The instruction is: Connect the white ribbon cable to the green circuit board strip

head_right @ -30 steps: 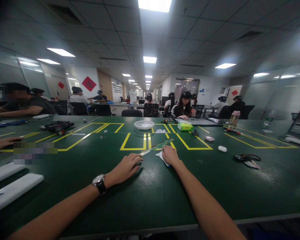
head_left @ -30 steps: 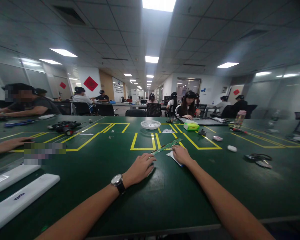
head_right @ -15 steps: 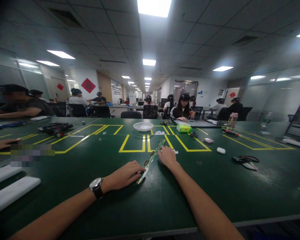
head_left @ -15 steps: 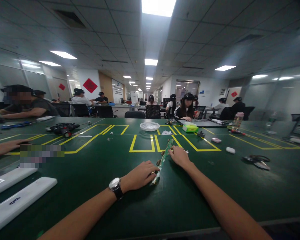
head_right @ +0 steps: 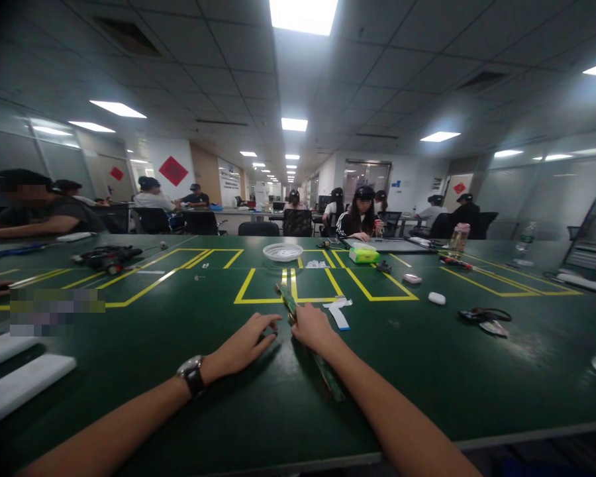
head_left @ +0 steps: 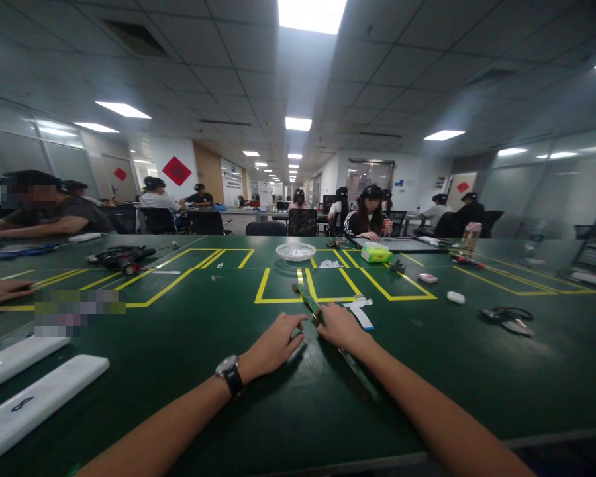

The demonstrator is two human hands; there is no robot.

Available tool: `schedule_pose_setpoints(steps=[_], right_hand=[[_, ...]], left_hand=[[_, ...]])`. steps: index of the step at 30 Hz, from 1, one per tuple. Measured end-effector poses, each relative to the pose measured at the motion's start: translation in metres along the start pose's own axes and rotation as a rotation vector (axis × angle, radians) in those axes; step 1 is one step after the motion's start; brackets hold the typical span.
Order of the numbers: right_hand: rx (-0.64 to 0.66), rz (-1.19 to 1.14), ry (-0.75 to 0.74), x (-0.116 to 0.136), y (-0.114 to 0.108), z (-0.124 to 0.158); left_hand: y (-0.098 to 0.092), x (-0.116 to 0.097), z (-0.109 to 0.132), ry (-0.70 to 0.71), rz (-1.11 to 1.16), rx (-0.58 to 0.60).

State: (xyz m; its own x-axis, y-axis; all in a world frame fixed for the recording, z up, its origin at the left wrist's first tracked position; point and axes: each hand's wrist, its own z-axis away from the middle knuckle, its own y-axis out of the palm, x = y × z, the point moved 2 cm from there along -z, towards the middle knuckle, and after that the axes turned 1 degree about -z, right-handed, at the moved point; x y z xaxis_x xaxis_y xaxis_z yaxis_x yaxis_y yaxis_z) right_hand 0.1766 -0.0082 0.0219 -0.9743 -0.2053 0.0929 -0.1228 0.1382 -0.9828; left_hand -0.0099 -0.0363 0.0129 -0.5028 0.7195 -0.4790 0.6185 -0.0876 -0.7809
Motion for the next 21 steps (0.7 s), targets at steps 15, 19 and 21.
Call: schedule_pose_setpoints(steps=[15, 19, 21], right_hand=[[-0.089, -0.200, -0.519, 0.048, -0.012, 0.030], [-0.129, -0.255, -0.580, 0.036, -0.016, 0.022], [-0.180, -0.207, -0.429, 0.020, -0.015, 0.011]], left_hand=[[0.001, 0.043, -0.015, -0.331, 0.361, -0.111], [0.000, 0.042, -0.015, -0.336, 0.422, -0.161], [-0.001, 0.043, -0.014, -0.353, 0.489, -0.220]])
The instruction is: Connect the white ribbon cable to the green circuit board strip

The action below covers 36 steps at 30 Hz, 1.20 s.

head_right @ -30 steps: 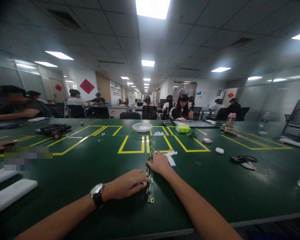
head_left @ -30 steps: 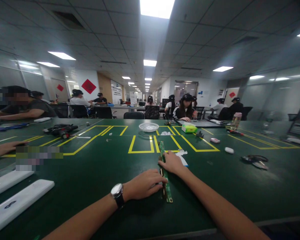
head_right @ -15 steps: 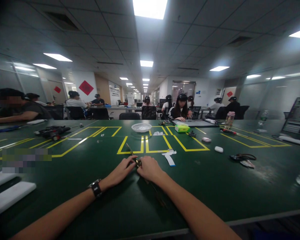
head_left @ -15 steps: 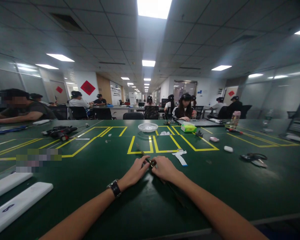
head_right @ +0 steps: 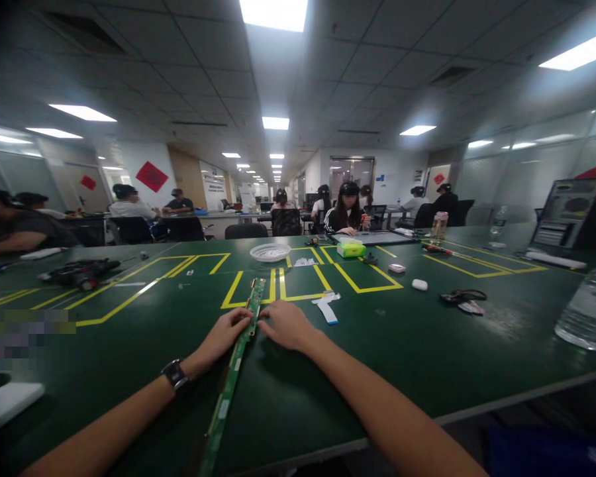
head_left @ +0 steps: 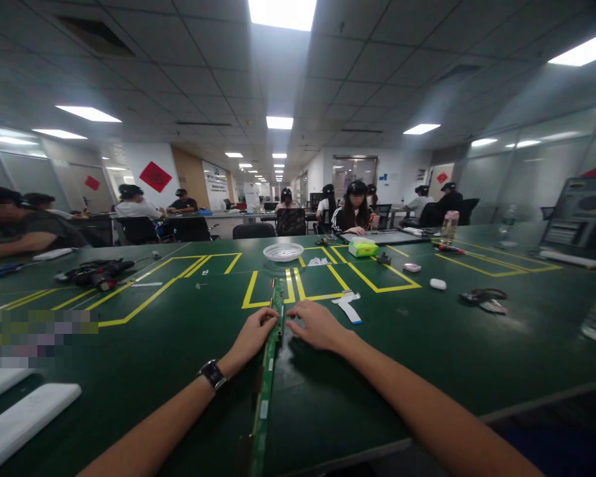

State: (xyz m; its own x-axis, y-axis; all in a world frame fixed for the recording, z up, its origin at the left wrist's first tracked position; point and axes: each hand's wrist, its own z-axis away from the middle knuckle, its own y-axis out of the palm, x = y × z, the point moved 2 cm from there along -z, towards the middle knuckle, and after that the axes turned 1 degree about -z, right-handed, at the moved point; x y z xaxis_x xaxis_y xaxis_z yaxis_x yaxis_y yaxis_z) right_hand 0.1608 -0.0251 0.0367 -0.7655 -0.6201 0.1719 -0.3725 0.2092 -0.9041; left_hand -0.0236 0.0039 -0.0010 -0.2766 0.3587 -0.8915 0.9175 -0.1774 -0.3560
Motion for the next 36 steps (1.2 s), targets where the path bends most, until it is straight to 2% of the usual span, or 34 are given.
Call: schedule_pose_setpoints(steps=[3, 6, 8, 9, 11, 13, 16, 20, 24, 28, 33, 36], right_hand=[[-0.051, 0.199, 0.322, -0.042, -0.002, 0.001], [-0.018, 0.323, 0.660, -0.084, -0.005, 0.010], [0.081, 0.320, 0.773, -0.099, -0.003, 0.016], [0.128, 0.310, 0.783, -0.102, -0.002, 0.017], [0.194, 0.278, 0.711, -0.096, 0.002, 0.017], [0.220, 0.234, 0.558, -0.080, 0.006, 0.012], [0.202, 0.166, 0.336, -0.050, 0.012, 0.006], [0.179, 0.086, 0.198, -0.030, 0.015, 0.003], [0.152, 0.026, 0.143, -0.033, 0.013, 0.004], [0.111, 0.128, 0.203, -0.038, 0.011, 0.005], [0.188, 0.160, 0.245, -0.038, 0.013, 0.006], [0.165, 0.076, 0.244, -0.037, 0.011, 0.006]], left_hand=[[-0.001, 0.001, 0.002, -0.073, 0.153, -0.074], [0.001, 0.001, 0.003, -0.195, 0.366, -0.131], [0.003, 0.000, 0.003, -0.275, 0.495, -0.164], [0.003, -0.001, 0.003, -0.301, 0.541, -0.164], [0.004, -0.005, 0.004, -0.316, 0.597, -0.145], [0.003, -0.007, 0.004, -0.301, 0.613, -0.136], [0.001, -0.006, 0.003, -0.261, 0.602, -0.151], [0.001, -0.002, 0.001, -0.247, 0.559, -0.125], [0.003, 0.000, 0.000, -0.261, 0.562, -0.101], [0.005, 0.004, -0.002, -0.238, 0.605, -0.084], [0.006, 0.004, -0.001, -0.219, 0.600, -0.093], [0.007, 0.000, 0.001, -0.214, 0.566, -0.090]])
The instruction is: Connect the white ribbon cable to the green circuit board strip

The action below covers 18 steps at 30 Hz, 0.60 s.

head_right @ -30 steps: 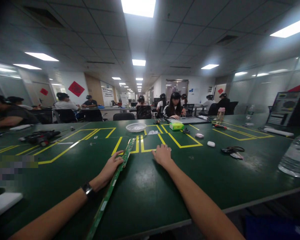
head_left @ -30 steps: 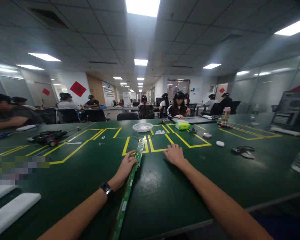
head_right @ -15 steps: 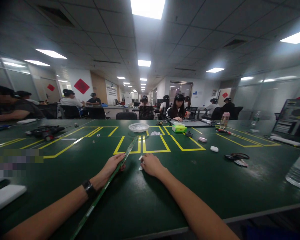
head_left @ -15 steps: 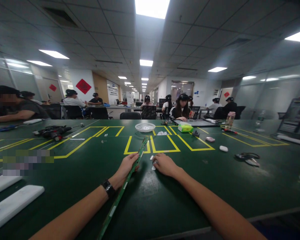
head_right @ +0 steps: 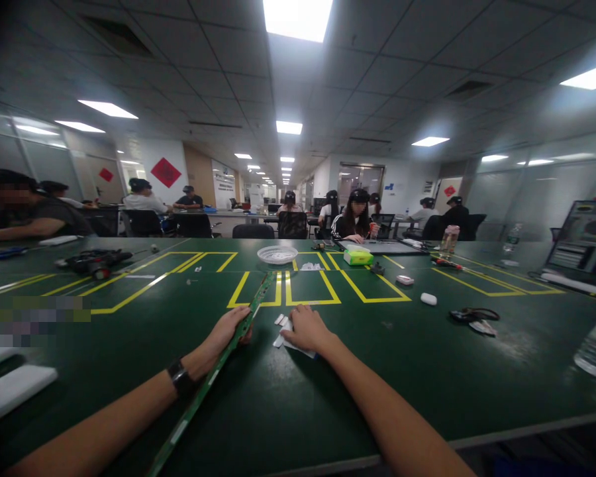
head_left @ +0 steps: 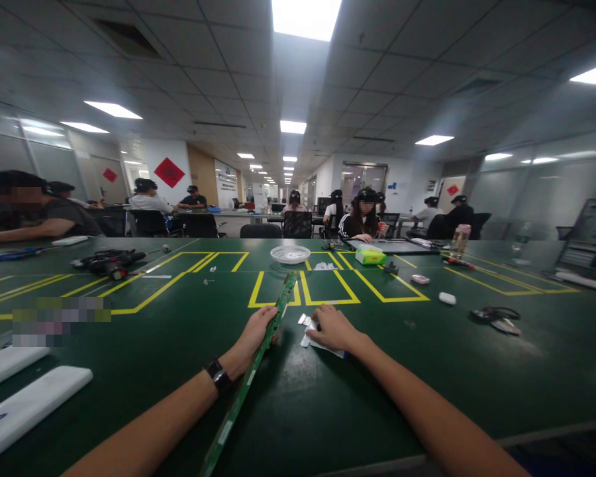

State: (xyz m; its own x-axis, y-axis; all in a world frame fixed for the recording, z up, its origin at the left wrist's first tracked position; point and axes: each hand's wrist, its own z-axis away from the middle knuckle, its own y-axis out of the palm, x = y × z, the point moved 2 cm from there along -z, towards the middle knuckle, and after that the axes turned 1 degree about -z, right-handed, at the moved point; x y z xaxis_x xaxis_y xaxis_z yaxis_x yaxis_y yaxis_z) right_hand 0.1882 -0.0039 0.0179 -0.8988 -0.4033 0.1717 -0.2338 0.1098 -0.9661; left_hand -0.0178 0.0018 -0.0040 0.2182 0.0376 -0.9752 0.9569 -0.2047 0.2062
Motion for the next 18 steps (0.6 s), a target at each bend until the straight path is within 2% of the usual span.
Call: schedule_pose_setpoints(steps=[4, 9, 11, 15, 18], right_hand=[[-0.035, -0.238, 0.033, 0.001, -0.001, -0.003], [0.017, -0.495, 0.023, 0.009, 0.006, -0.006], [0.011, -0.442, 0.015, 0.013, 0.007, -0.004], [-0.033, -0.178, 0.000, 0.024, 0.003, 0.005], [-0.010, -0.091, -0.048, 0.032, 0.001, 0.009]], left_hand=[[0.001, 0.000, 0.000, 0.002, -0.036, -0.002], [-0.002, 0.000, -0.002, 0.008, -0.073, -0.042], [-0.003, -0.002, -0.001, 0.014, -0.082, -0.049], [-0.004, -0.003, 0.000, 0.025, -0.085, -0.051], [-0.005, -0.002, 0.000, 0.021, -0.077, -0.043]])
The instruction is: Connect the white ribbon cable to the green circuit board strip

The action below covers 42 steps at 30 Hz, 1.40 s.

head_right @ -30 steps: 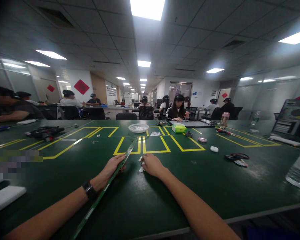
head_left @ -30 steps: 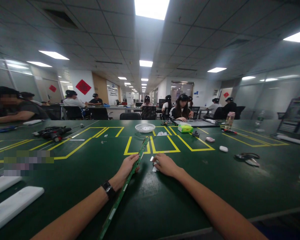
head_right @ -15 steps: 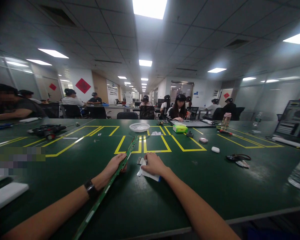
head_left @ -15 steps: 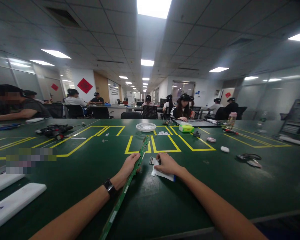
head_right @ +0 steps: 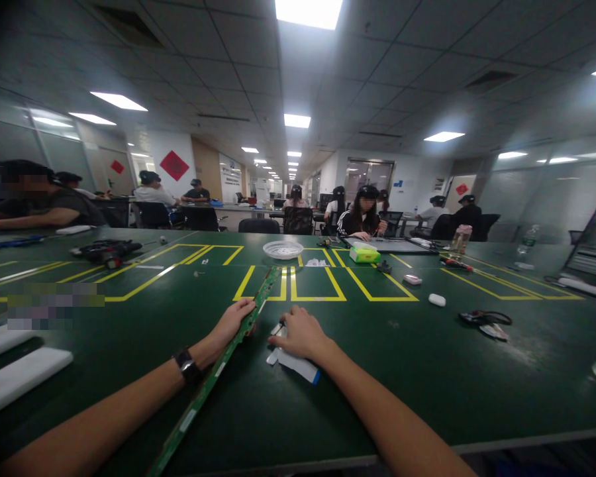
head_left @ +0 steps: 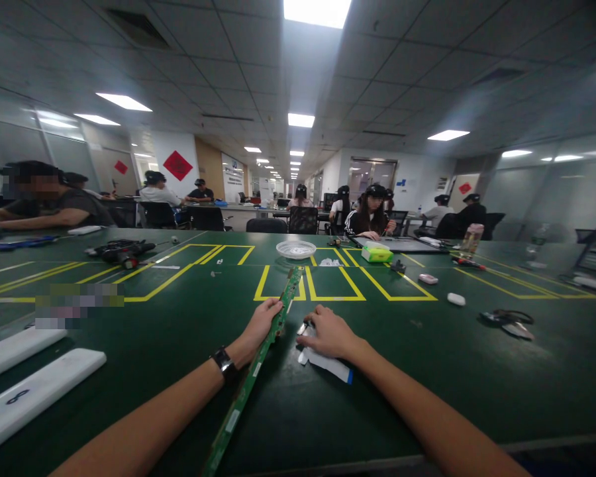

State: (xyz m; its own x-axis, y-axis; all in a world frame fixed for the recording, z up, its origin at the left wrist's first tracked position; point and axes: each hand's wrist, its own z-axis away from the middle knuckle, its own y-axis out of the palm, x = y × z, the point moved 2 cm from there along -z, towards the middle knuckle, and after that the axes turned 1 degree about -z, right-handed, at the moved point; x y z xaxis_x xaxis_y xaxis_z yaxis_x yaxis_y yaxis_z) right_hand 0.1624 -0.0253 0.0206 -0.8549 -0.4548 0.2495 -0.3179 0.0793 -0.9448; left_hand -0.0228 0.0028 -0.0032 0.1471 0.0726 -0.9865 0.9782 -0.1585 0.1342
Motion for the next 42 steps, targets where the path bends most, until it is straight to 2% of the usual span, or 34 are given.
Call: schedule_pose_setpoints(steps=[4, 9, 12, 15, 18, 23, 36, 42], right_hand=[[0.024, -0.024, 0.005, 0.003, 0.001, 0.000], [-0.005, -0.222, 0.042, -0.002, 0.003, -0.006], [-0.012, -0.479, 0.052, -0.002, 0.002, -0.010], [0.096, -0.844, 0.070, 0.004, 0.004, -0.012], [0.175, -1.032, 0.053, 0.011, 0.005, -0.010], [0.196, -1.005, 0.068, 0.016, 0.008, -0.006], [0.243, -1.029, 0.091, 0.017, 0.018, -0.011], [0.145, -1.037, 0.121, 0.012, 0.016, -0.012]], left_hand=[[0.001, 0.001, 0.000, 0.007, -0.023, -0.009], [0.003, -0.001, 0.002, 0.014, -0.043, -0.011], [0.003, -0.004, 0.005, 0.023, -0.039, -0.004], [0.006, -0.010, 0.009, 0.015, -0.030, -0.006], [0.009, -0.016, 0.013, -0.003, -0.040, -0.010], [0.007, -0.016, 0.013, 0.018, -0.071, -0.013], [-0.002, 0.004, -0.003, 0.114, -0.162, -0.001], [-0.002, 0.000, -0.001, 0.136, -0.175, -0.007]])
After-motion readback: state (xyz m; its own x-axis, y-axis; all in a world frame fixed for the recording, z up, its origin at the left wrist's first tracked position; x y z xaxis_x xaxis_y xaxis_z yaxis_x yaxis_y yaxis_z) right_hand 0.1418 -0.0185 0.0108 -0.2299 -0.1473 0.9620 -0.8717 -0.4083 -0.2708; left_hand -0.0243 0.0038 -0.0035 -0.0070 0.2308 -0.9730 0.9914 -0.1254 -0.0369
